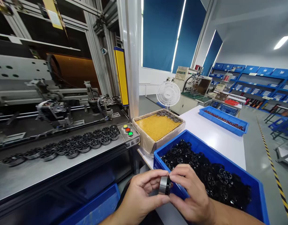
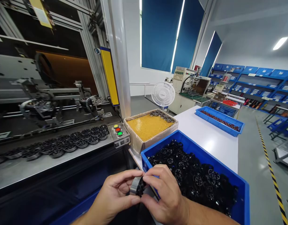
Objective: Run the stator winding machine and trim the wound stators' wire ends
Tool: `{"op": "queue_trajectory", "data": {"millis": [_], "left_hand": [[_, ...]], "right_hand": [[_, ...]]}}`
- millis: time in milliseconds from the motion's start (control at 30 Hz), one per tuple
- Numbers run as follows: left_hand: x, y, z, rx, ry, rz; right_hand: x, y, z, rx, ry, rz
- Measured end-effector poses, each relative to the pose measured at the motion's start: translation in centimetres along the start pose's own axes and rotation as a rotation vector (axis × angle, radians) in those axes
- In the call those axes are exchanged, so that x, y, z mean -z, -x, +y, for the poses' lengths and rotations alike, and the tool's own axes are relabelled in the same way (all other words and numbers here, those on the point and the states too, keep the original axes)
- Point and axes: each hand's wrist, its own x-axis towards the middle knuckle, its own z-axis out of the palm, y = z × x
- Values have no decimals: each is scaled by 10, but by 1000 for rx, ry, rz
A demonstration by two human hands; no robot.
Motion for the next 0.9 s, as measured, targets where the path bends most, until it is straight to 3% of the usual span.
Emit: {"op": "queue_trajectory", "data": {"millis": [333, 567, 700, 767, 900], "left_hand": [[0, 4, 0, 47, 56, -29], [2, 1, -2, 58, 42, -33], [6, 4, -1, 130, 26, -31], [7, 10, -3, 171, -38, 13], [11, 27, -14, 216, -228, 207]], "right_hand": [[3, 3, 8, 87, 19, -77], [3, 3, 8, 146, 102, -40], [5, 2, 7, 165, 145, -83], [5, 2, 6, 188, 179, -100], [-7, 10, 9, 179, 236, -93]]}}
